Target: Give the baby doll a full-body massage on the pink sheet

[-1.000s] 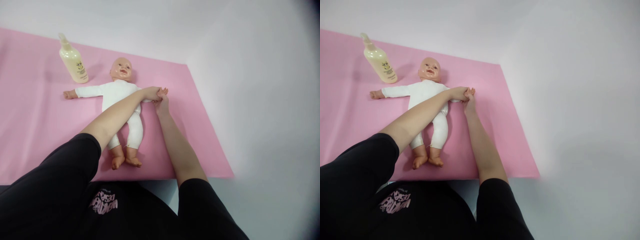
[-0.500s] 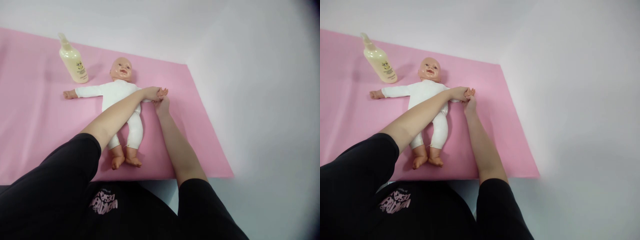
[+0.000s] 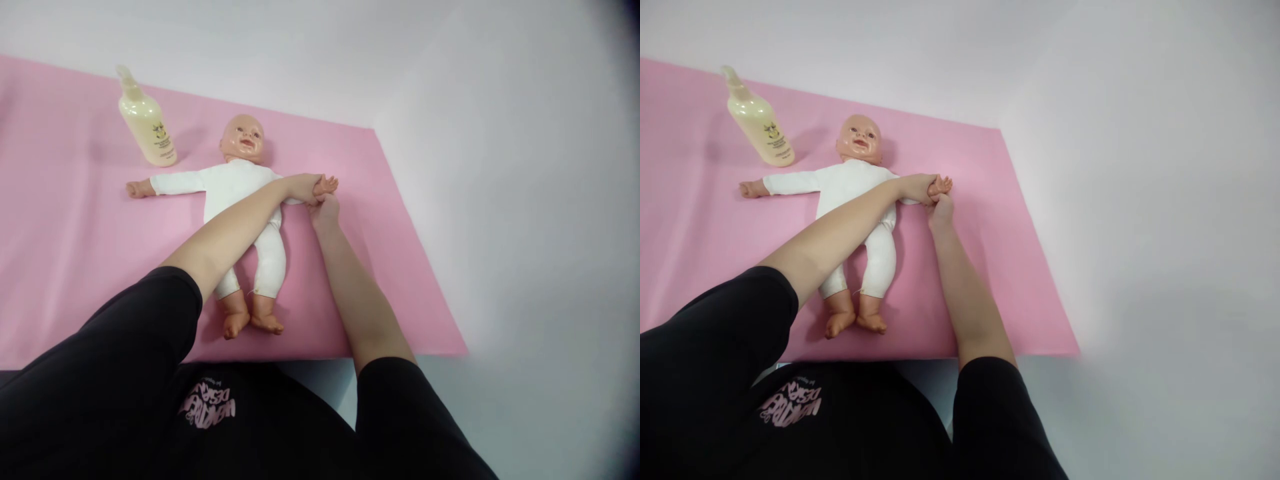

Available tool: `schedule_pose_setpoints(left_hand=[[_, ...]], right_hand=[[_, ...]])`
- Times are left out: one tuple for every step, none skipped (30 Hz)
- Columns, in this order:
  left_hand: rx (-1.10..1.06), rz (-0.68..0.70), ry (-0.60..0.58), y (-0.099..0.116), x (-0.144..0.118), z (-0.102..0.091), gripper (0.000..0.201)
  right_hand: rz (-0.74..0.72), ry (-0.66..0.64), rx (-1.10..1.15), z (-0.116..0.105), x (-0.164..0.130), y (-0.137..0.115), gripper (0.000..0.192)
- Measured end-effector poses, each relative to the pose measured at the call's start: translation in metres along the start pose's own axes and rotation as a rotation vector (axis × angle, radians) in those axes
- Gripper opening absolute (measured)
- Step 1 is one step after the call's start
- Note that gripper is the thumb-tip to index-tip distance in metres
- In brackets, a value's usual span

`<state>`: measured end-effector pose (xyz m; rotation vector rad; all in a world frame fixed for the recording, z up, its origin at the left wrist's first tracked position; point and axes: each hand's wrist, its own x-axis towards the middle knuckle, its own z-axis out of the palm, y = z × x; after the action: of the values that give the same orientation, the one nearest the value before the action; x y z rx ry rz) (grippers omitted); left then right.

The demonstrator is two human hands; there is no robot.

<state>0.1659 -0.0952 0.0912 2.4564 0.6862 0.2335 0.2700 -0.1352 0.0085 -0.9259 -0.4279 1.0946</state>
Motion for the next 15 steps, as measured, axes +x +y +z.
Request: schedule_pose_setpoints(left_hand=[[-0.006, 0.004, 0.002, -0.0001, 0.0002, 0.0000, 0.065], [-0.012, 0.011, 0.004, -0.0004, 0.0005, -0.0001, 0.065], [-0.018, 0.017, 0.004, -0.0009, 0.0009, -0.0002, 0.064], [-0.023, 0.019, 0.001, -0.0014, 0.0013, -0.0002, 0.063], [-0.029, 0.015, -0.006, -0.0019, 0.0016, -0.0003, 0.060], [-0.036, 0.009, -0.015, -0.0024, 0.0019, -0.0004, 0.057], [-0.044, 0.001, -0.023, -0.0028, 0.0022, -0.0005, 0.054], [-0.051, -0.006, -0.027, -0.0030, 0.0023, -0.0005, 0.053], [-0.059, -0.010, -0.028, -0.0032, 0.0023, -0.0005, 0.053], [-0.068, -0.010, -0.027, -0.0033, 0.0022, -0.0005, 0.054], [-0.079, -0.006, -0.025, -0.0034, 0.0020, -0.0004, 0.055], [-0.089, -0.002, -0.024, -0.0036, 0.0017, -0.0002, 0.054], [-0.097, -0.001, -0.022, -0.0040, 0.0014, 0.0002, 0.052], [-0.106, -0.009, -0.017, -0.0045, 0.0010, 0.0009, 0.049], [-0.119, -0.025, -0.009, -0.0052, 0.0008, 0.0018, 0.045]], right_hand=[[0.007, 0.003, 0.029, 0.0016, -0.0019, -0.0020, 0.066], [0.015, 0.011, 0.048, 0.0030, -0.0038, -0.0040, 0.066], [0.020, 0.027, 0.056, 0.0042, -0.0053, -0.0057, 0.066], [0.026, 0.048, 0.051, 0.0052, -0.0063, -0.0072, 0.064], [0.029, 0.069, 0.039, 0.0058, -0.0066, -0.0080, 0.061], [0.033, 0.082, 0.022, 0.0061, -0.0063, -0.0083, 0.056], [0.034, 0.085, 0.004, 0.0060, -0.0054, -0.0080, 0.050], [0.032, 0.079, -0.013, 0.0055, -0.0041, -0.0072, 0.044], [0.025, 0.067, -0.029, 0.0047, -0.0025, -0.0060, 0.040], [0.016, 0.050, -0.044, 0.0038, -0.0009, -0.0048, 0.036], [0.007, 0.035, -0.054, 0.0028, 0.0005, -0.0036, 0.034], [0.000, 0.022, -0.060, 0.0019, 0.0015, -0.0027, 0.033], [-0.005, 0.011, -0.061, 0.0012, 0.0019, -0.0023, 0.032], [-0.008, 0.002, -0.059, 0.0008, 0.0019, -0.0024, 0.032], [-0.009, -0.009, -0.056, 0.0006, 0.0013, -0.0031, 0.032]])
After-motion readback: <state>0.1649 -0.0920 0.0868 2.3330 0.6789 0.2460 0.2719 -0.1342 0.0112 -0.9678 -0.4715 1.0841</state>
